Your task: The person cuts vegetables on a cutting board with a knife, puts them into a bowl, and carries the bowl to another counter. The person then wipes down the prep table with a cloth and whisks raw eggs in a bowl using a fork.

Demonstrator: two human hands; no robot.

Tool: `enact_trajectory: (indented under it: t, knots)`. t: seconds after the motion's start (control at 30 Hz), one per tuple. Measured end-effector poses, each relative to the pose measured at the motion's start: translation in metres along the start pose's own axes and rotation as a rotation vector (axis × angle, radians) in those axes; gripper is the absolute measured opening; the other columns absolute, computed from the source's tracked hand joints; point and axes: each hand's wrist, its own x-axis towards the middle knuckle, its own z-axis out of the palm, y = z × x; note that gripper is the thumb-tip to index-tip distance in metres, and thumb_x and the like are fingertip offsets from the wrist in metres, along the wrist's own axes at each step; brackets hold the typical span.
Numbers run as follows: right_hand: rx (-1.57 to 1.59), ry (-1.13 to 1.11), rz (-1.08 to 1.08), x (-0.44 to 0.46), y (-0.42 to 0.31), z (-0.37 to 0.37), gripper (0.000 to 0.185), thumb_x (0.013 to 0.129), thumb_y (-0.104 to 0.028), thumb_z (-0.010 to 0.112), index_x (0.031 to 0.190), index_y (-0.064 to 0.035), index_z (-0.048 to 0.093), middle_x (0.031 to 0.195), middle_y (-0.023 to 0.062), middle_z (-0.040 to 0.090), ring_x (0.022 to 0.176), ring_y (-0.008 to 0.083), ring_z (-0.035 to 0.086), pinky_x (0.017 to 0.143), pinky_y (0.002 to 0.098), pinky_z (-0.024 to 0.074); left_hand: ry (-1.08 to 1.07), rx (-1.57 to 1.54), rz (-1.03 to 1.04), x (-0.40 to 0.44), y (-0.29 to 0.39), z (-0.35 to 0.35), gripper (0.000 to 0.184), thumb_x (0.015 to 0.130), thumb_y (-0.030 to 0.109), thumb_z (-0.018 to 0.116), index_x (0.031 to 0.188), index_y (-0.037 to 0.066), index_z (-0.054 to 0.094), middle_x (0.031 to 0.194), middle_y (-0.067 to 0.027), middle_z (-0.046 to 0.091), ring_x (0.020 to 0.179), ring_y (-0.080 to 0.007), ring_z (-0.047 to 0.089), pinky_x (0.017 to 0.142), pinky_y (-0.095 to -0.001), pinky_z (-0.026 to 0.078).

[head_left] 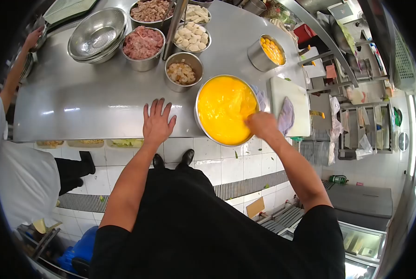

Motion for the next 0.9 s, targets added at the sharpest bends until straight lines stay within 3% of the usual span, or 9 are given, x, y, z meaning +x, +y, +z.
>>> enact_trajectory:
  t: [0.17, 0.23, 0.3, 0.37, 0.43, 0.63, 0.7, 0.77, 0.9]
  knots:
    - [0.240, 0.278, 0.282, 0.000, 0.005, -0.026, 0.034, 0.092, -0.041, 0.058, 0.086, -0.0119, 0.073, 0.081, 0.0131, 0.071, 0.082, 0.0323, 0.070, 0.071, 0.0461, 0.0553, 0.002, 0.004, 0.002, 0.001, -0.001, 0.001, 0.049, 0.090, 0.034, 0.061, 0.132, 0.009, 0.057, 0.141, -0.0143, 0.048, 0.136, -0.0328, 0.039, 0.115, -0.0555, 0.024]
    - [0.058, 0.038, -0.125, -0.008, -0.001, -0.010, 0.037, 0.093, -0.044, 0.058, 0.084, -0.0112, 0.071, 0.079, 0.0123, 0.071, 0.077, 0.0334, 0.070, 0.066, 0.0460, 0.0548, 0.010, 0.020, 0.009, 0.001, 0.000, 0.002, 0.049, 0.091, 0.036, 0.060, 0.131, 0.009, 0.056, 0.140, -0.0128, 0.047, 0.135, -0.0311, 0.039, 0.114, -0.0563, 0.024]
    - [0.086, 0.130, -0.142, -0.007, 0.004, -0.011, 0.037, 0.094, -0.044, 0.056, 0.085, -0.0119, 0.072, 0.080, 0.0117, 0.071, 0.077, 0.0334, 0.070, 0.068, 0.0448, 0.0553, 0.011, 0.019, 0.009, 0.003, -0.001, 0.003, 0.049, 0.091, 0.036, 0.060, 0.131, 0.009, 0.056, 0.140, -0.0128, 0.048, 0.134, -0.0312, 0.039, 0.114, -0.0564, 0.024]
    - [0.146, 0.180, 0.247, 0.000, 0.002, -0.020, 0.037, 0.093, -0.044, 0.056, 0.086, -0.0123, 0.072, 0.085, 0.0122, 0.072, 0.083, 0.0328, 0.070, 0.076, 0.0452, 0.0547, 0.020, 0.019, 0.010, 0.001, -0.001, 0.002, 0.049, 0.090, 0.036, 0.060, 0.131, 0.009, 0.057, 0.139, -0.0128, 0.048, 0.134, -0.0314, 0.039, 0.114, -0.0564, 0.024]
    - [0.032, 0.016, -0.105, -0.012, -0.014, -0.014, 0.030, 0.094, -0.033, 0.054, 0.088, -0.0115, 0.074, 0.085, 0.0089, 0.073, 0.084, 0.0289, 0.072, 0.069, 0.0437, 0.0568, 0.030, 0.023, 0.021, 0.002, 0.000, 0.003, 0.049, 0.090, 0.036, 0.060, 0.131, 0.009, 0.057, 0.138, -0.0129, 0.048, 0.134, -0.0312, 0.039, 0.114, -0.0563, 0.025]
    - [0.000, 0.067, 0.168, -0.004, 0.008, -0.013, 0.026, 0.089, -0.030, 0.057, 0.091, -0.0108, 0.075, 0.087, 0.0084, 0.074, 0.086, 0.0294, 0.072, 0.071, 0.0436, 0.0570, 0.005, -0.002, 0.012, 0.001, 0.000, 0.000, 0.049, 0.090, 0.033, 0.061, 0.132, 0.008, 0.056, 0.140, -0.0147, 0.048, 0.135, -0.0334, 0.039, 0.114, -0.0558, 0.024]
    - [-0.001, 0.164, -0.113, -0.011, 0.006, -0.007, 0.031, 0.093, -0.035, 0.055, 0.085, -0.0114, 0.073, 0.080, 0.0090, 0.073, 0.078, 0.0288, 0.072, 0.062, 0.0435, 0.0567, 0.012, 0.002, 0.011, 0.005, -0.001, 0.001, 0.049, 0.090, 0.033, 0.061, 0.132, 0.009, 0.056, 0.141, -0.0147, 0.048, 0.135, -0.0335, 0.040, 0.114, -0.0558, 0.024]
    - [0.220, 0.231, 0.300, -0.007, 0.011, -0.037, 0.035, 0.095, -0.040, 0.054, 0.090, -0.0121, 0.075, 0.085, 0.0110, 0.073, 0.085, 0.0291, 0.072, 0.070, 0.0437, 0.0570, -0.002, 0.002, 0.015, -0.006, 0.001, 0.003, 0.049, 0.090, 0.033, 0.061, 0.132, 0.009, 0.056, 0.141, -0.0148, 0.047, 0.135, -0.0336, 0.040, 0.114, -0.0558, 0.024]
    - [0.020, 0.061, -0.080, -0.007, 0.005, -0.003, 0.036, 0.091, -0.046, 0.059, 0.088, -0.0132, 0.075, 0.085, 0.0134, 0.072, 0.080, 0.0291, 0.072, 0.068, 0.0423, 0.0572, 0.018, 0.000, 0.012, 0.005, 0.000, 0.002, 0.049, 0.090, 0.034, 0.061, 0.132, 0.010, 0.056, 0.140, -0.0138, 0.048, 0.135, -0.0324, 0.040, 0.114, -0.0558, 0.024]
